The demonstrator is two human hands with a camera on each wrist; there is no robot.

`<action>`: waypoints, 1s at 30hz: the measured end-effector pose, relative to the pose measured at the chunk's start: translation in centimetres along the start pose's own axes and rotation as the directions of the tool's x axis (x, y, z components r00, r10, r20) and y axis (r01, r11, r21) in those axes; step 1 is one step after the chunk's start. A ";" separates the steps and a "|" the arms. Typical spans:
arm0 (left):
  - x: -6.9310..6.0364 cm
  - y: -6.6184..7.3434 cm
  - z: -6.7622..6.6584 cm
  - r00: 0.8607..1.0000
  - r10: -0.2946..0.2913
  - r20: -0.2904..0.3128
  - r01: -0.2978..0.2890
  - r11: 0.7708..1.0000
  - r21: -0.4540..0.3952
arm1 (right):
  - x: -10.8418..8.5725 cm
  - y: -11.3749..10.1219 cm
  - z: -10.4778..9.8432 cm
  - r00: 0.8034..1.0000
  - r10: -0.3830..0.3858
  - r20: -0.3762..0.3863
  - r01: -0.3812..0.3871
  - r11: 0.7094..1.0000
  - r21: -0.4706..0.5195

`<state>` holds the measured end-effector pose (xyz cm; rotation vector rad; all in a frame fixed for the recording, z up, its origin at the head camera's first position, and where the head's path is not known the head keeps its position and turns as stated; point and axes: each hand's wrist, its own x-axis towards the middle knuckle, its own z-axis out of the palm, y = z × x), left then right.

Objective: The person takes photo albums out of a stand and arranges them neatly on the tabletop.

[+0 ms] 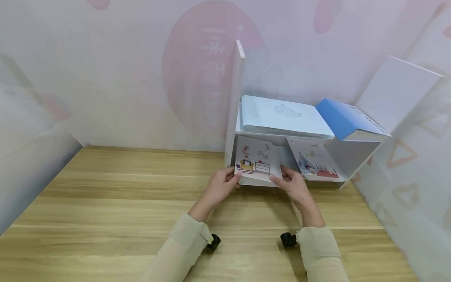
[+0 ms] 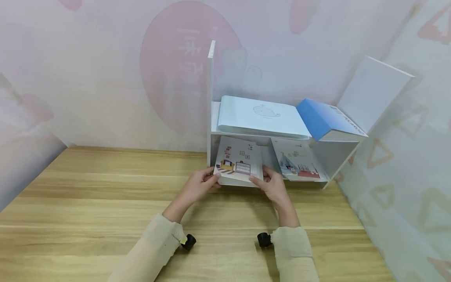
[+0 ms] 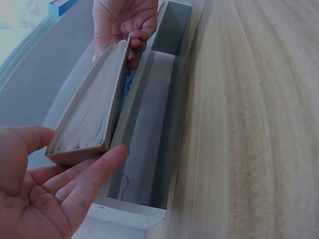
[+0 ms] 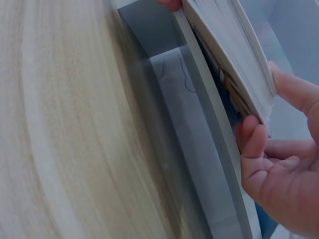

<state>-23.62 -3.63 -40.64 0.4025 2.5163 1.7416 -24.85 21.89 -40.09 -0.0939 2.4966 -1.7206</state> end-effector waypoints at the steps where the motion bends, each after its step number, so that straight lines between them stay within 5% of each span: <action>1: 0.0 0.0 0.0 1.000 -0.001 0.001 0.001 1.000 -0.003 | 0.0 0.0 -0.1 1.000 0.008 0.004 -0.008 1.000 0.011; 17: 0.0 0.1 0.1 1.000 -0.017 0.004 0.017 0.998 -0.064 | -0.2 0.6 -0.5 0.987 0.029 0.160 -0.066 0.971 0.232; 30: -0.2 0.9 -0.1 0.999 -0.052 0.014 0.053 0.992 -0.117 | -0.6 0.1 -0.9 0.976 0.020 0.217 -0.077 0.962 0.260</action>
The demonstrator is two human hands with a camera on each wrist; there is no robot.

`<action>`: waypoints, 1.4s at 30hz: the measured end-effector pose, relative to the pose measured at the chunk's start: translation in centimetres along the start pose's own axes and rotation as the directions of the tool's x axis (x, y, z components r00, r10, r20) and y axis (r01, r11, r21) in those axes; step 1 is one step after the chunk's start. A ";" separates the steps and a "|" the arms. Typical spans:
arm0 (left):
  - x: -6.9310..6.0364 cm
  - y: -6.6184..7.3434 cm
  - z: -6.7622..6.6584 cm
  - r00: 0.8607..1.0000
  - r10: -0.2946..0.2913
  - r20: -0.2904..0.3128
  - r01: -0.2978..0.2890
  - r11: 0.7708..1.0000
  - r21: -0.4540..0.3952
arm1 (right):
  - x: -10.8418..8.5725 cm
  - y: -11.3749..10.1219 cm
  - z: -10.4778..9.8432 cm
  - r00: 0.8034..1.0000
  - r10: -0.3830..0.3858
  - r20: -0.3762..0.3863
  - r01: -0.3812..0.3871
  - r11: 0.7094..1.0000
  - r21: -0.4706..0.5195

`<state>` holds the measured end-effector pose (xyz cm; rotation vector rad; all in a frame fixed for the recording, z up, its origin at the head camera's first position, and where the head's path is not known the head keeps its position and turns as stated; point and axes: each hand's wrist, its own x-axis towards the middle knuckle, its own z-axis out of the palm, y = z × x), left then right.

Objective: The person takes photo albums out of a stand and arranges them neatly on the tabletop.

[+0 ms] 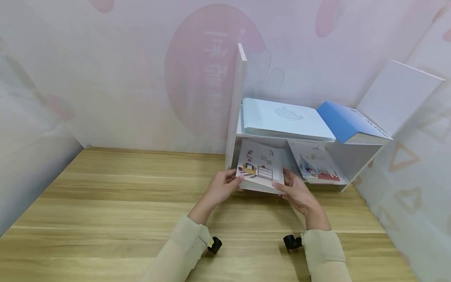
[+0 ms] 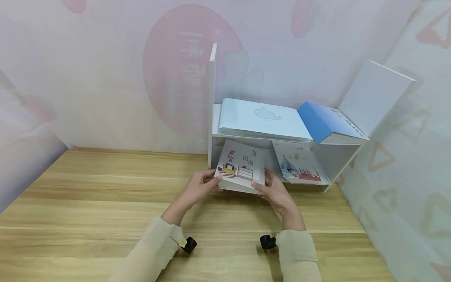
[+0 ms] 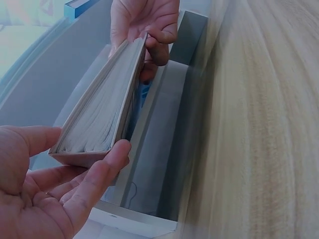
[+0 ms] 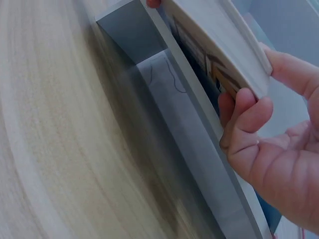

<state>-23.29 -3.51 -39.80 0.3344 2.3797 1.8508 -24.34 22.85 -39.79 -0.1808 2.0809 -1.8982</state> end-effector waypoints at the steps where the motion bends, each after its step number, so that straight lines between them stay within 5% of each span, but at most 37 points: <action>1: -0.1 0.1 0.0 1.000 -0.004 0.000 0.004 1.000 -0.003 | 0.0 0.0 0.0 1.000 0.000 0.001 0.000 1.000 0.007; 17: -0.4 0.6 -0.3 0.999 0.038 0.003 -0.038 0.998 -0.053 | -0.2 -0.2 -0.4 0.997 -0.066 0.039 0.060 0.991 0.124; 32: -0.7 1.7 -1.2 0.998 0.057 -0.016 -0.059 0.989 -0.134 | -0.7 -2.6 0.2 0.996 -0.081 0.031 0.079 0.996 0.043; 42: -1.1 1.8 -0.7 0.998 0.060 0.009 -0.059 0.993 -0.103 | -1.9 -2.7 0.2 0.996 -0.078 0.040 0.077 0.997 0.018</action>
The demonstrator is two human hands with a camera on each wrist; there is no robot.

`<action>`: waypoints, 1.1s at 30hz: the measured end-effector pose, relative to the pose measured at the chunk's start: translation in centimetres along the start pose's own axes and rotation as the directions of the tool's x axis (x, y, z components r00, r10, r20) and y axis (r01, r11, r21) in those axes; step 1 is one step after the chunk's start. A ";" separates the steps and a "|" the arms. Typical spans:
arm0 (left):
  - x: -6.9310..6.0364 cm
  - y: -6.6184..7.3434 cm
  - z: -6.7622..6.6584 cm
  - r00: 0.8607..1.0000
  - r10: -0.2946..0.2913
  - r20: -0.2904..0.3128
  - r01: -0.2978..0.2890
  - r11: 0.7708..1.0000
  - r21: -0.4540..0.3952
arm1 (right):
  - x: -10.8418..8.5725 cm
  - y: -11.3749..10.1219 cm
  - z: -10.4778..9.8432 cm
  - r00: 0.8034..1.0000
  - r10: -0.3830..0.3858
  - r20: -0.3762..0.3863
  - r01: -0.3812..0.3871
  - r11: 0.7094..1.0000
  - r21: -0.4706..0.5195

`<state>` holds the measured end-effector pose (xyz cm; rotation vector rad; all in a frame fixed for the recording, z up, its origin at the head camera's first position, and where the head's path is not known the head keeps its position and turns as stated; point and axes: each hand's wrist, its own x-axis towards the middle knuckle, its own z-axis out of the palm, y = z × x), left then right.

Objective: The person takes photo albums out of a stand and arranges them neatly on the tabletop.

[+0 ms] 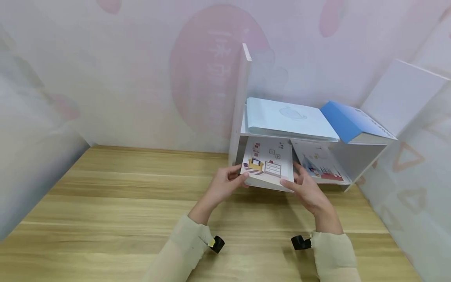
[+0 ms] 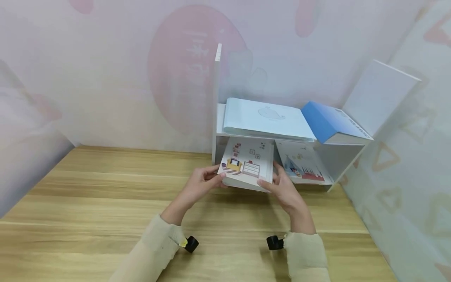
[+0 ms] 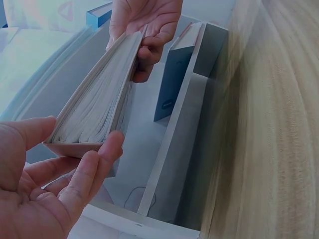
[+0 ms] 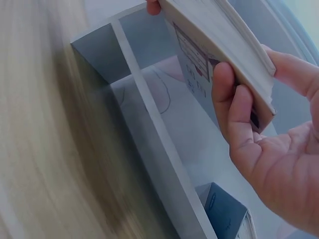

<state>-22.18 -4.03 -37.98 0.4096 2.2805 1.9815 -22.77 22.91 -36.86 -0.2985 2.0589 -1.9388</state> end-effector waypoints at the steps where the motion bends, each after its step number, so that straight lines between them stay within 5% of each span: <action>1: -0.1 0.0 0.0 1.000 -0.001 0.002 0.001 1.000 0.006 | -0.1 0.0 0.0 1.000 -0.004 0.000 0.004 1.000 0.003; 11: -0.9 0.0 0.2 0.999 -0.005 0.034 0.004 1.000 0.026 | -1.4 0.5 0.5 0.999 -0.015 -0.044 0.017 0.999 0.048; 20: -2.0 0.3 0.2 0.996 0.006 0.084 -0.006 1.000 -0.004 | -2.8 0.3 0.6 0.997 -0.068 -0.025 0.072 0.983 0.171; 33: -2.7 0.4 -0.2 0.989 -0.007 0.148 0.009 1.000 -0.013 | -4.1 -0.1 0.8 0.998 -0.062 -0.005 0.062 0.978 0.199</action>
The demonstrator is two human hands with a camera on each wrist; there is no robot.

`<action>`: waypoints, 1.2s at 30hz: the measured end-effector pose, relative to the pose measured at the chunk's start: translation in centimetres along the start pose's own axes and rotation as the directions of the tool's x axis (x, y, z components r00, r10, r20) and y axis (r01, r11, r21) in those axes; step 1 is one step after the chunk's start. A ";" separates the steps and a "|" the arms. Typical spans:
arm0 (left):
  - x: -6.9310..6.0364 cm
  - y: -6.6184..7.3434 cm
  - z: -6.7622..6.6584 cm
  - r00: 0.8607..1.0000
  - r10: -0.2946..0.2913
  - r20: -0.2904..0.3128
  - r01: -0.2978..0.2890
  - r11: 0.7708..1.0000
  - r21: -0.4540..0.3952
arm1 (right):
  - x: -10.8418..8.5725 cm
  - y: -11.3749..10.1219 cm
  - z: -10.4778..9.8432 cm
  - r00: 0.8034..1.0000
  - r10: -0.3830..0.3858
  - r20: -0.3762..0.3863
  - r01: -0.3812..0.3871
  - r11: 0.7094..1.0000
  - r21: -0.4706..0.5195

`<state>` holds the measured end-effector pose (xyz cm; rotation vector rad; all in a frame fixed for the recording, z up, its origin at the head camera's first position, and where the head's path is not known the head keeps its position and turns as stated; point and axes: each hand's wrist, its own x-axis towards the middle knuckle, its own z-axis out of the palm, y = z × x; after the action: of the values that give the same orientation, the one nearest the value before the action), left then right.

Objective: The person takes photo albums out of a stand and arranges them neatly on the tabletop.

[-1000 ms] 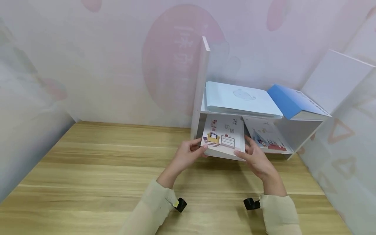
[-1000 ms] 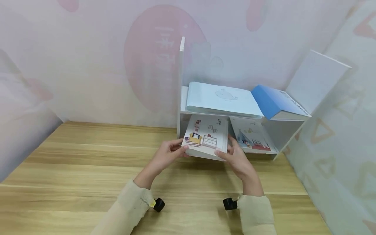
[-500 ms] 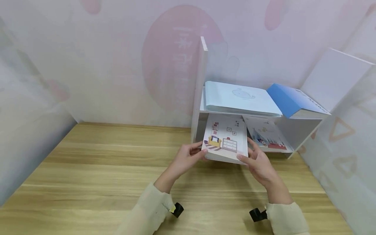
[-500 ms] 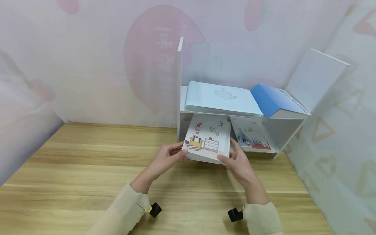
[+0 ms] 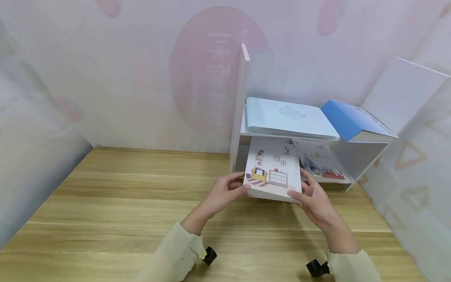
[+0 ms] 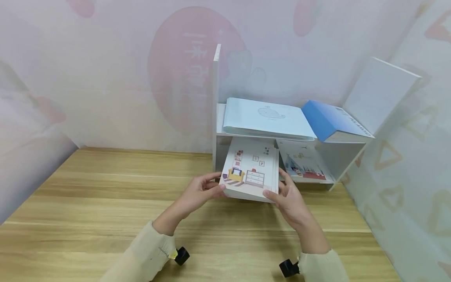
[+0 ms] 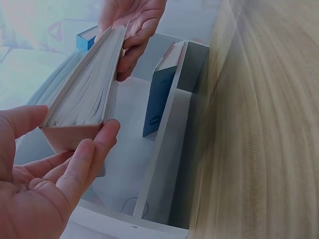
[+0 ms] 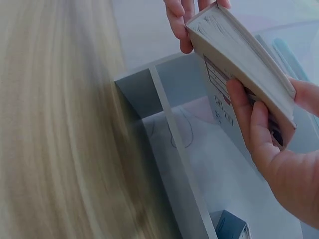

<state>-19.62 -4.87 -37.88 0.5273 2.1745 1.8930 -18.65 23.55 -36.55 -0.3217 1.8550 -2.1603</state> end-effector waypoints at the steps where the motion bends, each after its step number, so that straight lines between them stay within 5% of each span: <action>1: -0.1 -0.1 0.0 1.000 -0.007 0.001 0.007 1.000 -0.005 | 0.0 0.1 0.1 1.000 0.004 0.001 -0.004 1.000 0.003; 18: -1.6 -1.0 0.0 0.994 -0.102 0.037 0.102 0.994 -0.025 | -1.3 0.6 1.2 0.996 0.088 -0.036 -0.091 0.992 -0.085; 36: -3.9 -1.5 0.3 0.991 -0.111 0.069 0.112 0.994 -0.012 | -4.0 1.6 2.3 0.993 0.116 -0.017 -0.117 0.991 -0.060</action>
<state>-16.10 -6.33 -39.67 0.4511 2.0986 1.8057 -14.05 22.62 -37.69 -0.2055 1.9007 -2.0370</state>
